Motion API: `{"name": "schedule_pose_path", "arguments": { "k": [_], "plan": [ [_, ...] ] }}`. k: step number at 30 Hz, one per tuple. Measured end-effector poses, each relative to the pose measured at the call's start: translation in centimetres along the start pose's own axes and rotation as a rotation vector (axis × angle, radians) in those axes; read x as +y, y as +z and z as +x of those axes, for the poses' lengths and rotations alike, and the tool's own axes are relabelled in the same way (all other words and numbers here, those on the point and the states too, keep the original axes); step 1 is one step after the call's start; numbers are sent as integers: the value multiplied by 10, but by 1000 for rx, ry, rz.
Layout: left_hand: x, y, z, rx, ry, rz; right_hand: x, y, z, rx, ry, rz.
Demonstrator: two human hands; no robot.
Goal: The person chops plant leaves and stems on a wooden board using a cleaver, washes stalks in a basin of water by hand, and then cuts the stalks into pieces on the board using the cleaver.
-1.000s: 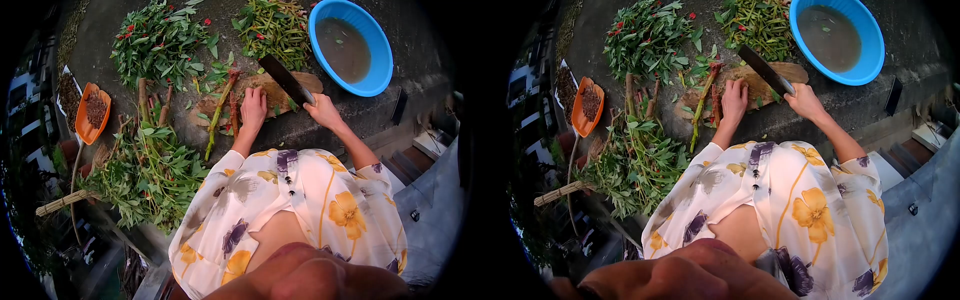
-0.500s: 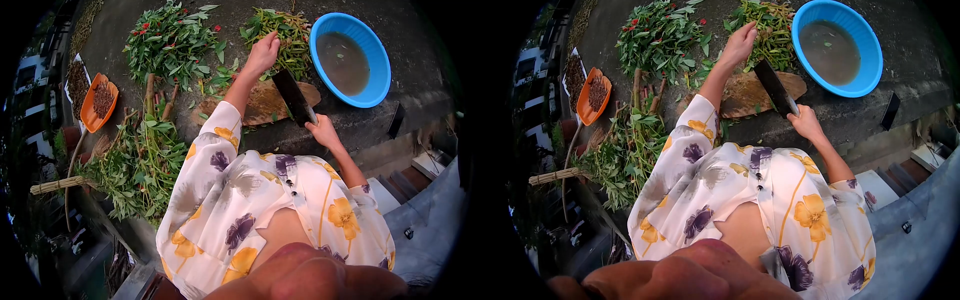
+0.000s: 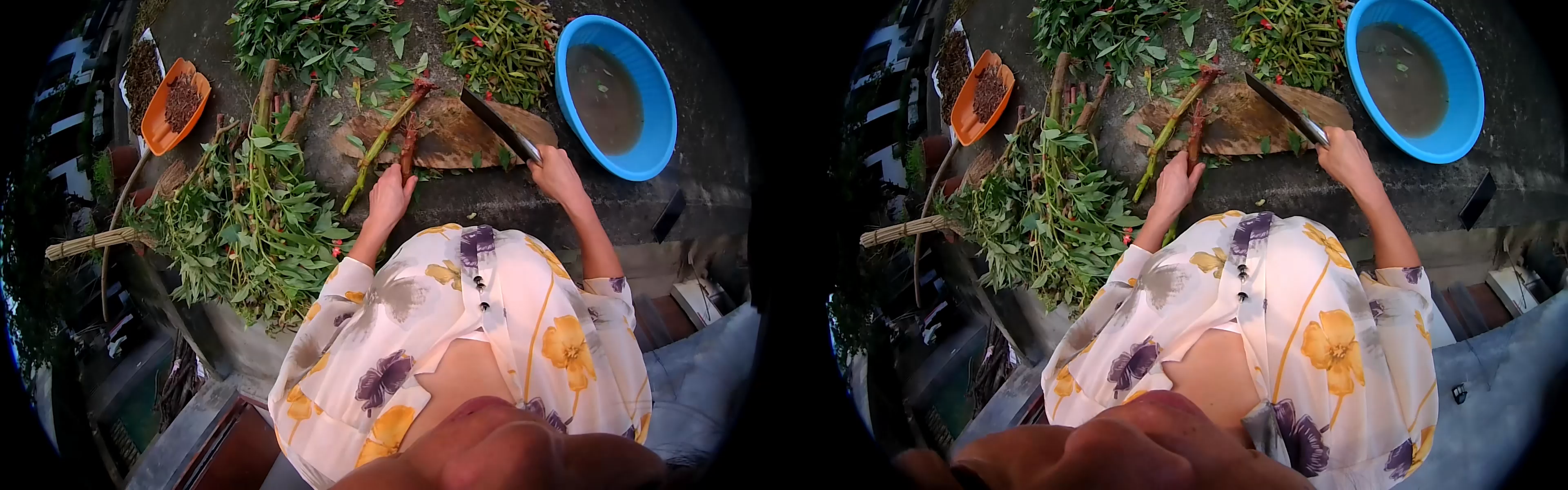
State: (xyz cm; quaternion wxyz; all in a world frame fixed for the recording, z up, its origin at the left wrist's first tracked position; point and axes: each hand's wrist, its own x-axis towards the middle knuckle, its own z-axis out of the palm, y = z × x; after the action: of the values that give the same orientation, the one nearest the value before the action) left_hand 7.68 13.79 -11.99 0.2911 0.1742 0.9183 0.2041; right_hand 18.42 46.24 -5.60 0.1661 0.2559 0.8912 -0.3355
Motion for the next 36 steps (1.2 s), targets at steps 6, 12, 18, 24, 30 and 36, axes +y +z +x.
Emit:
{"name": "schedule_pose_path", "arguments": {
  "k": [6,12,18,24,30,36],
  "plan": [
    [59,3,27,305,306,-84,-2,-1,-16,84,66,109],
    [65,25,58,383,344,81,-15,-4,-37,209,78,254],
    [36,18,25,386,329,14,-32,33,-23,100,-125,84],
    [20,24,30,442,379,-114,-38,44,-11,68,-185,-71],
    [20,23,34,416,436,-205,-49,37,-14,-25,-152,-161],
    [16,31,38,391,499,-294,-53,31,-21,-118,-91,-197]
  ]
}}
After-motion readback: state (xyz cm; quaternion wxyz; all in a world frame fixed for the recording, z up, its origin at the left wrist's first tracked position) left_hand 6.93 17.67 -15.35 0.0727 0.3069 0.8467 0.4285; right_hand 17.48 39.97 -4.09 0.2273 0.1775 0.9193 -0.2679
